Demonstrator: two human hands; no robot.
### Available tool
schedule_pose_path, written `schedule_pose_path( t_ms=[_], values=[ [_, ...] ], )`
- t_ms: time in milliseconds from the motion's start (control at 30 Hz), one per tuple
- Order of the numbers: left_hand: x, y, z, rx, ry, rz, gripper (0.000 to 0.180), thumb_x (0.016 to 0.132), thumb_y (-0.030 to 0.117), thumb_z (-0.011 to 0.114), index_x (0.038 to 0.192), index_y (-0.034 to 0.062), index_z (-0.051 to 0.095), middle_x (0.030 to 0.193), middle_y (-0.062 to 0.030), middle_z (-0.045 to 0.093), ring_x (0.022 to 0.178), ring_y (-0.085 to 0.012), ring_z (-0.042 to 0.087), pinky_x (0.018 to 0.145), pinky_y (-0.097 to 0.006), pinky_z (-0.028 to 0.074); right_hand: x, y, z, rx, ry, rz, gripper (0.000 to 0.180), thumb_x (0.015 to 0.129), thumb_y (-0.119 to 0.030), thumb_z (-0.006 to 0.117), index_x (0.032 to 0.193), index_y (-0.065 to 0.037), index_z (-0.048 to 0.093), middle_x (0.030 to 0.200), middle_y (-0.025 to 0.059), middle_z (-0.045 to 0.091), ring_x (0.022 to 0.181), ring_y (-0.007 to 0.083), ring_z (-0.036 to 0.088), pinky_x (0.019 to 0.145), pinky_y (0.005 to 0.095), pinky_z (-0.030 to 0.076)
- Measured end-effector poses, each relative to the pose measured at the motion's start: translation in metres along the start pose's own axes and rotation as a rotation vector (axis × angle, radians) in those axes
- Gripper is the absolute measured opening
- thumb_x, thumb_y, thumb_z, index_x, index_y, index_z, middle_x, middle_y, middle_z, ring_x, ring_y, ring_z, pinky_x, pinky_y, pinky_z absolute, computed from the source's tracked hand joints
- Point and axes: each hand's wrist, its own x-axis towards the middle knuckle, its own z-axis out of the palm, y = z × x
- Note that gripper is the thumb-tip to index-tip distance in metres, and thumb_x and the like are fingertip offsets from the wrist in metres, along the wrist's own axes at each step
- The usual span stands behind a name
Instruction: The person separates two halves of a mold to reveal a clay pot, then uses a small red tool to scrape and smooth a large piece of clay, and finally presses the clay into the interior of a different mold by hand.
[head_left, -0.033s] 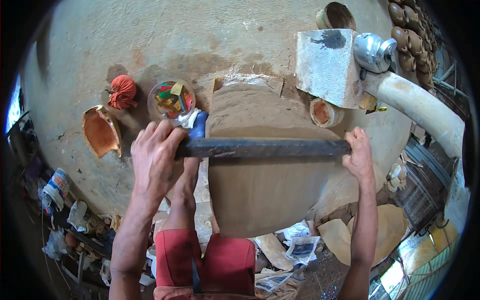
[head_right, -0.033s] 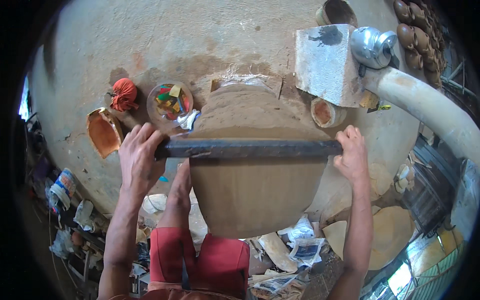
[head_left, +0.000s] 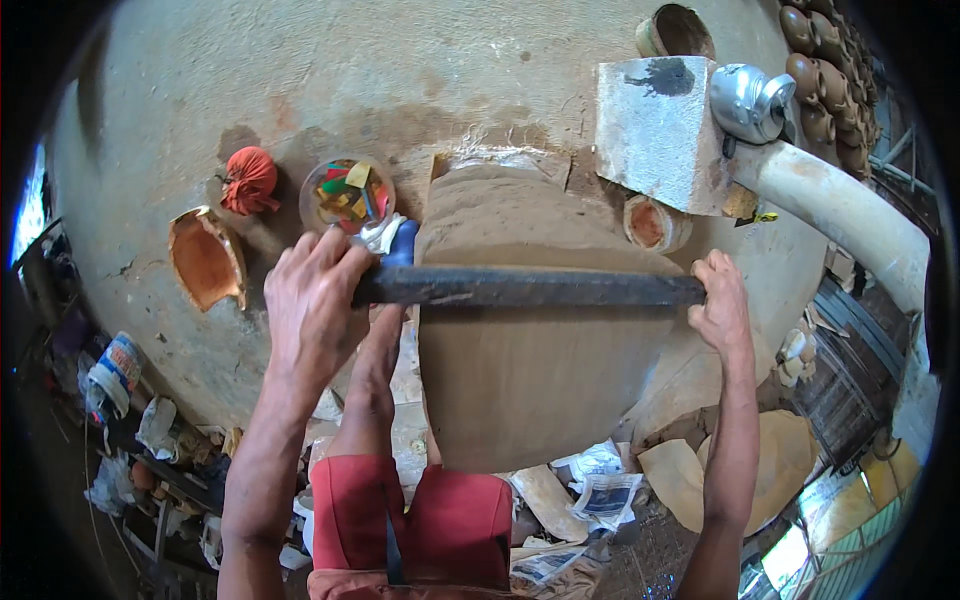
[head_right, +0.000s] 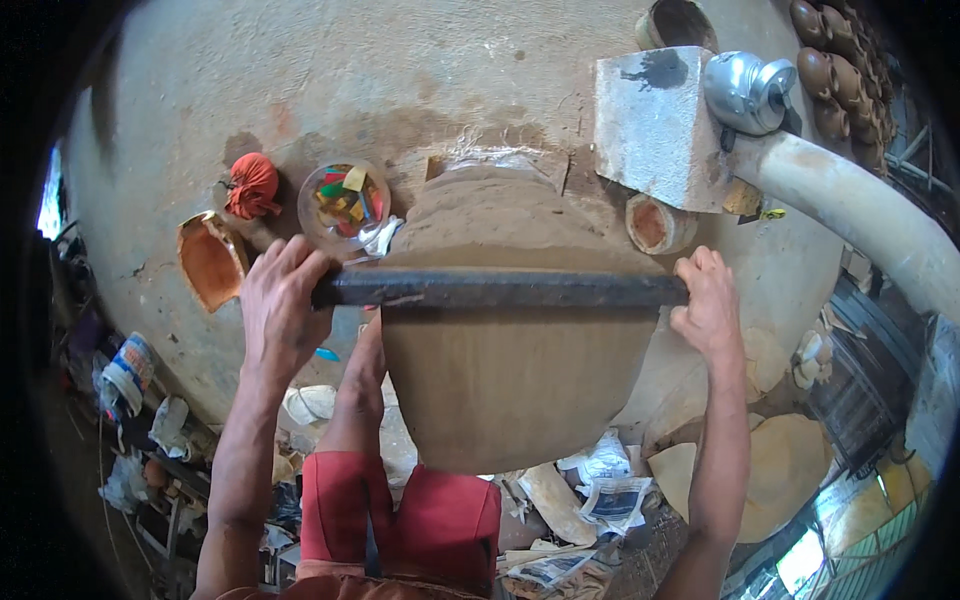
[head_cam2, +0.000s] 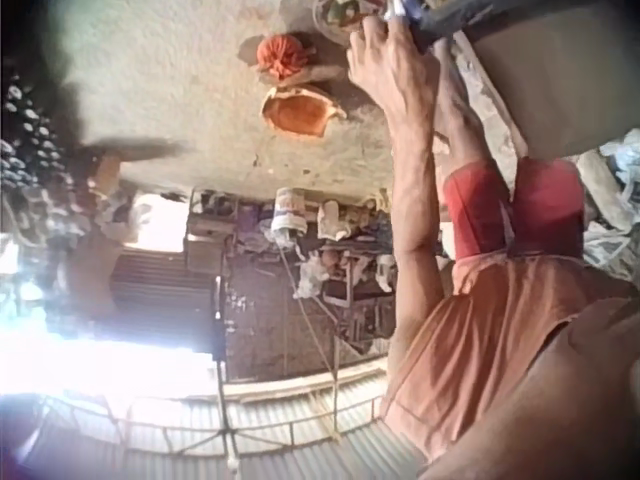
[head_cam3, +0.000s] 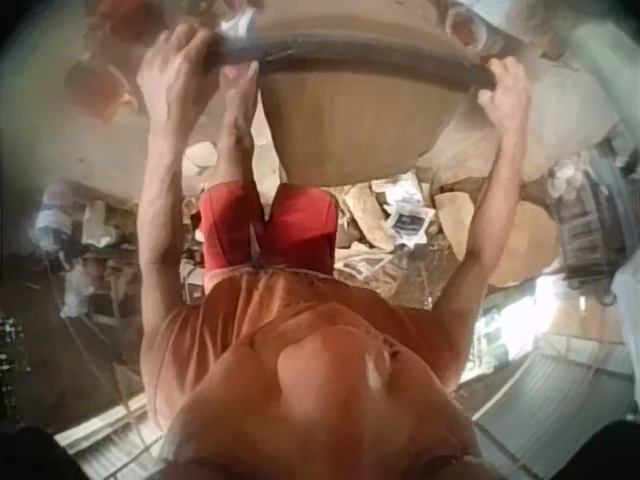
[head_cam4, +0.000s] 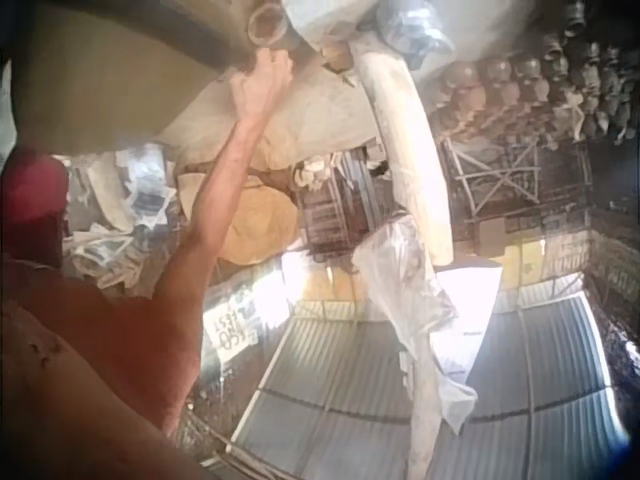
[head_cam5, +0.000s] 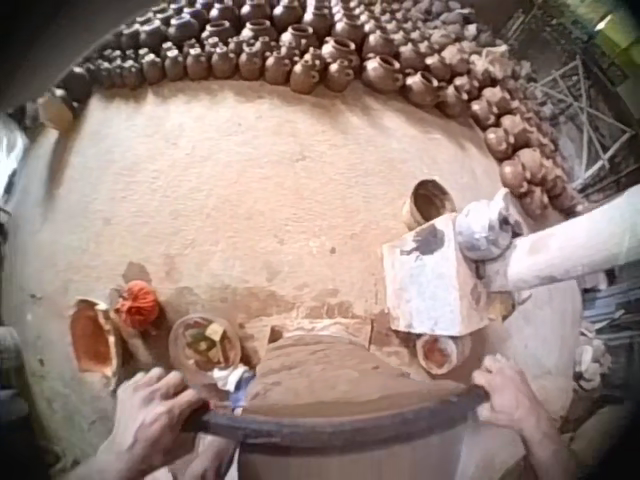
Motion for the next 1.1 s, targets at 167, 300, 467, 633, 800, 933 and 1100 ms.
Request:
schedule_pose_path(
  t_ms=[167,300,467,633,800,933,1100],
  values=[
    [-0.003,0.002,0.004,0.014,0.046,-0.009,0.024,0.067,0.002,0.069,0.09,0.0091,0.07,0.086,-0.009,0.06,0.089,-0.0317,0.063,0.074,-0.044,0.051,-0.008,0.01,0.01,0.003,0.037,-0.031,0.024,0.059,0.003,0.057,0.083,0.001,0.056,0.09,0.0183,0.052,0.096,0.0432,0.054,0.081,0.0545,0.045],
    [-0.021,0.005,0.011,0.044,0.069,-0.04,0.025,0.069,0.002,0.068,0.092,0.0104,0.071,0.087,-0.0083,0.062,0.093,-0.0312,0.066,0.075,-0.045,0.053,-0.013,0.015,0.017,-0.04,0.074,-0.061,0.024,0.064,0.001,0.06,0.088,0.002,0.061,0.096,0.0191,0.056,0.101,0.0424,0.057,0.086,0.0536,0.048],
    [-0.052,0.019,0.022,0.048,0.073,-0.054,0.028,0.069,0.002,0.068,0.095,0.0121,0.072,0.091,-0.006,0.066,0.097,-0.0299,0.068,0.076,-0.046,0.053,-0.035,0.013,0.026,-0.033,0.044,-0.053,0.029,0.065,0.001,0.06,0.093,0.0,0.065,0.099,0.0192,0.058,0.105,0.0409,0.059,0.089,0.0534,0.048],
    [-0.093,0.038,0.038,0.028,0.062,-0.089,0.027,0.068,-0.001,0.07,0.092,0.0123,0.072,0.089,-0.0067,0.065,0.094,-0.0304,0.067,0.075,-0.045,0.054,-0.084,0.01,0.049,-0.072,-0.025,-0.019,0.028,0.064,0.001,0.06,0.092,0.001,0.065,0.098,0.0184,0.059,0.104,0.0405,0.059,0.087,0.0539,0.049],
    [-0.13,0.055,0.053,0.011,0.08,-0.081,0.025,0.068,-0.001,0.071,0.09,0.012,0.071,0.087,-0.0071,0.064,0.092,-0.0312,0.066,0.073,-0.045,0.053,-0.124,0.008,0.07,-0.044,-0.013,-0.017,0.027,0.063,0.001,0.062,0.09,0.0,0.064,0.096,0.0172,0.059,0.101,0.0403,0.06,0.085,0.0543,0.049],
    [-0.161,0.064,0.066,0.039,0.04,-0.112,0.025,0.067,0.0,0.07,0.089,0.012,0.071,0.086,-0.0074,0.062,0.09,-0.0316,0.066,0.073,-0.044,0.053,-0.153,0.007,0.088,-0.032,0.01,-0.05,0.024,0.063,0.0,0.063,0.086,0.0,0.064,0.094,0.0169,0.058,0.099,0.0408,0.06,0.084,0.0542,0.05],
    [-0.197,0.082,0.078,0.005,0.029,-0.083,0.025,0.064,0.001,0.07,0.086,0.011,0.068,0.084,-0.0075,0.06,0.087,-0.0313,0.064,0.071,-0.043,0.052,-0.2,0.012,0.119,-0.034,-0.026,-0.041,0.022,0.063,-0.001,0.063,0.085,-0.001,0.064,0.092,0.0166,0.058,0.097,0.0407,0.06,0.082,0.0531,0.049]
  ],
)
